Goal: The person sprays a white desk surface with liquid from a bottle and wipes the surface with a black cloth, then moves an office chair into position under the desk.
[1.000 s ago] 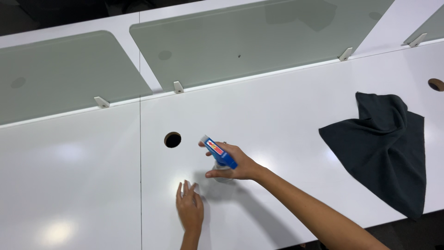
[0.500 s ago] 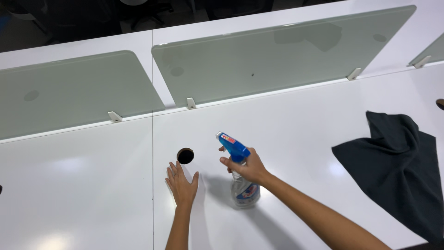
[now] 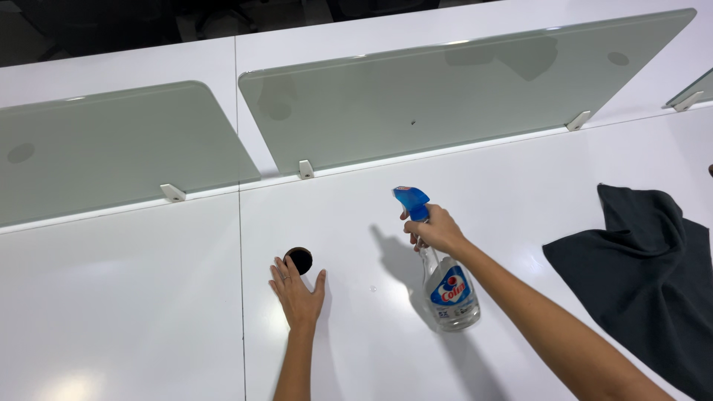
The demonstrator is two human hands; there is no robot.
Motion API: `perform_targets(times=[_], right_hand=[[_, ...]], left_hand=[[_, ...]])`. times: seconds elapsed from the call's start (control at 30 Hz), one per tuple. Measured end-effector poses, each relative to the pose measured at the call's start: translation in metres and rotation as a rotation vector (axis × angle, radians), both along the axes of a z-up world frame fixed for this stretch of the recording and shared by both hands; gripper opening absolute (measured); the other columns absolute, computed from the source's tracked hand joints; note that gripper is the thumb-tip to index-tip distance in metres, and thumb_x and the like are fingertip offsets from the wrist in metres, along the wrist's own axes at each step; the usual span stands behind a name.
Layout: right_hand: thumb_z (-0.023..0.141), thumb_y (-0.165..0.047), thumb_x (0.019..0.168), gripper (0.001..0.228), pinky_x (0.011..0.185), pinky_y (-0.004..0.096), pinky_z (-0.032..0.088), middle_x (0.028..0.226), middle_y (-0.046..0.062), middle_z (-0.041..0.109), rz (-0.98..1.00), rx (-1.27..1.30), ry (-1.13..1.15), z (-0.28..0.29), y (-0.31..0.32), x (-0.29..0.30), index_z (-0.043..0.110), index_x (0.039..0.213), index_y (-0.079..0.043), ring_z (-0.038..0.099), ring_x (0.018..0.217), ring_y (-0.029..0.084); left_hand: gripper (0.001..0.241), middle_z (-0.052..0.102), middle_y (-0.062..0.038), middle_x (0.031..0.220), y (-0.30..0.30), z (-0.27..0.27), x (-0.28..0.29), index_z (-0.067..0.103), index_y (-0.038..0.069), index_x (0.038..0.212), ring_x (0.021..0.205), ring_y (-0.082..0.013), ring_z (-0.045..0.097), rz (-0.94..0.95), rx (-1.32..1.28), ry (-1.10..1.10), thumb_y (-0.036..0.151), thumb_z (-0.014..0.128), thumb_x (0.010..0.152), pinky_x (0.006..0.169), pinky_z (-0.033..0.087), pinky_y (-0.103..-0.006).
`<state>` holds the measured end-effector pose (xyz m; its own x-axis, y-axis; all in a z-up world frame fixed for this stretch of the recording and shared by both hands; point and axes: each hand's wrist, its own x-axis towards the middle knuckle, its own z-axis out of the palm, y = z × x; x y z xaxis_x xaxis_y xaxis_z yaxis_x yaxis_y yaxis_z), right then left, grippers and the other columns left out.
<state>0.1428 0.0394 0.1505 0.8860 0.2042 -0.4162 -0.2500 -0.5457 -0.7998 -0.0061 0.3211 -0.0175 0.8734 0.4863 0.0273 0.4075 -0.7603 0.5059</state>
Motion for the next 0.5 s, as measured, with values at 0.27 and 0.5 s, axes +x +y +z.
perform_targets(times=[0.27,0.5], right_hand=[[0.067,-0.009,0.079,0.021,0.047,0.030,0.053,0.063,0.010,0.068,0.012,0.029,0.007,0.009,-0.005,0.016,0.071,0.098,-0.001,0.069,0.049,0.020],[0.066,-0.010,0.079,0.026,0.049,0.031,0.054,0.061,0.009,0.067,0.040,-0.003,0.029,0.012,-0.014,0.006,0.070,0.104,-0.005,0.068,0.050,0.020]], left_hand=[[0.106,0.019,-0.024,0.166,-0.008,-0.004,0.011,0.024,-0.001,0.157,0.155,-0.0406,0.010,-0.034,0.029,-0.045,0.056,0.073,0.083,0.125,0.010,-0.0560],[0.103,0.022,-0.025,0.164,-0.008,0.002,0.008,0.028,-0.002,0.155,0.154,-0.0421,0.012,-0.035,0.008,-0.055,0.054,0.075,0.083,0.124,0.010,-0.0569]])
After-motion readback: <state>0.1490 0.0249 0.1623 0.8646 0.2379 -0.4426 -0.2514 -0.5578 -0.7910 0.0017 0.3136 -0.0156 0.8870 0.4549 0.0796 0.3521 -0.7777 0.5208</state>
